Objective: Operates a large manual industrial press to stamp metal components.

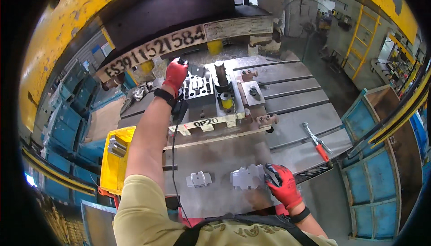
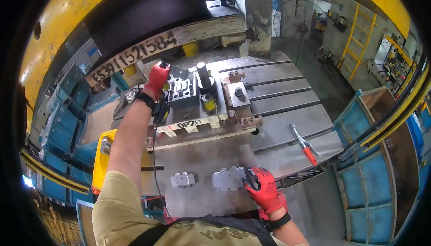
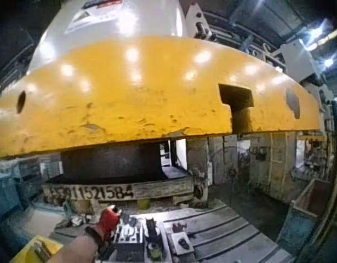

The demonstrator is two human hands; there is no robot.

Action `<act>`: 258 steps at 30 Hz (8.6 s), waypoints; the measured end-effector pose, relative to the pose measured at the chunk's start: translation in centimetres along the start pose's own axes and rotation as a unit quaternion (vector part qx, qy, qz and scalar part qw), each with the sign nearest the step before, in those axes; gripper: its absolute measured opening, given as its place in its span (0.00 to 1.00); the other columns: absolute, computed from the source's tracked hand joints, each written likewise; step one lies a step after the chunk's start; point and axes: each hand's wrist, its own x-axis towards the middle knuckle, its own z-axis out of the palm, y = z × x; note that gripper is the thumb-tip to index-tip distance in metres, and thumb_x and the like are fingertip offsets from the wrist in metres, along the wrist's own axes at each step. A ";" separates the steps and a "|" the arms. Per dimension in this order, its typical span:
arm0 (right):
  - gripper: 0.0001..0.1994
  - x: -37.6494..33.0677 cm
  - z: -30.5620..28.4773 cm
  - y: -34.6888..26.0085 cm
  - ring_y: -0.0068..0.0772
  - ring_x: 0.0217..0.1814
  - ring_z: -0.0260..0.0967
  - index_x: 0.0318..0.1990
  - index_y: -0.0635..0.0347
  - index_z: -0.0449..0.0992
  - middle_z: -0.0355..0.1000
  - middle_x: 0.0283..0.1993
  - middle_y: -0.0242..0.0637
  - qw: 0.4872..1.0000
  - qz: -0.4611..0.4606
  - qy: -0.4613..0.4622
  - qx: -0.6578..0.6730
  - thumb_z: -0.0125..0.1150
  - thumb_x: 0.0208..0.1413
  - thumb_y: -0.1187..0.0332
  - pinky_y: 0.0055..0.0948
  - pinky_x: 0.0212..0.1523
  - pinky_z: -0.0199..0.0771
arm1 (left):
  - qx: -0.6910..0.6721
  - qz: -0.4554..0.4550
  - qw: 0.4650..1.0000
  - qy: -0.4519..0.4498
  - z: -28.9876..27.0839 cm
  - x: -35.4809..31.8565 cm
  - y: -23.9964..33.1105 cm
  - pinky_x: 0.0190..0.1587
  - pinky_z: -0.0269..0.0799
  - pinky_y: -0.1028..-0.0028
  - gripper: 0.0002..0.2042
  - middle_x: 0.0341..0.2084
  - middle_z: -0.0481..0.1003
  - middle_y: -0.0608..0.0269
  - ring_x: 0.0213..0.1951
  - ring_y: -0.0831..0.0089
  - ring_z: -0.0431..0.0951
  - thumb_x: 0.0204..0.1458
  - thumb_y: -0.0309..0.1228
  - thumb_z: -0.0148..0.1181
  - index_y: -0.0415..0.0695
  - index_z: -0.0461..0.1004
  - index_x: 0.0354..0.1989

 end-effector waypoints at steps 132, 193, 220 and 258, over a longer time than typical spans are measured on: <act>0.15 -15.1 -1.7 11.2 0.32 0.32 0.66 0.41 0.54 0.66 0.68 0.35 0.34 0.771 0.566 0.059 0.287 0.54 0.44 0.64 0.34 0.29 0.69 | -0.306 -0.386 0.797 -0.350 -8.9 -52.3 -6.5 0.43 0.63 0.72 0.16 0.40 0.67 0.59 0.40 0.72 0.68 0.51 0.37 0.42 0.41 0.62 0.45; 0.19 1.3 0.7 -1.2 0.37 0.51 0.57 0.35 0.52 0.70 0.65 0.44 0.33 0.968 -0.159 -0.138 -0.137 0.61 0.26 0.69 0.38 0.53 0.53 | 0.248 0.149 0.934 -0.208 1.5 -1.2 -4.9 0.29 0.66 0.67 0.07 0.22 0.70 0.49 0.28 0.57 0.71 0.40 0.32 0.49 0.42 0.70 0.23; 0.17 3.5 -0.6 -3.1 0.38 0.47 0.60 0.38 0.60 0.67 0.66 0.39 0.39 0.922 -0.242 -0.155 -0.260 0.54 0.35 0.69 0.37 0.52 0.53 | -0.336 -0.336 0.857 -0.197 -9.4 -24.2 0.4 0.17 0.61 0.82 0.04 0.17 0.67 0.72 0.19 0.83 0.65 0.43 0.27 0.51 0.42 0.70 0.28; 0.06 32.8 11.0 -3.9 0.33 0.41 0.63 0.28 0.51 0.72 0.69 0.33 0.31 0.892 -0.357 0.102 -0.259 0.50 0.39 0.68 0.34 0.46 0.57 | -0.032 -0.289 0.956 0.034 -12.2 -41.7 -3.9 0.45 0.60 0.69 0.17 0.38 0.67 0.54 0.42 0.61 0.65 0.39 0.28 0.56 0.40 0.66 0.41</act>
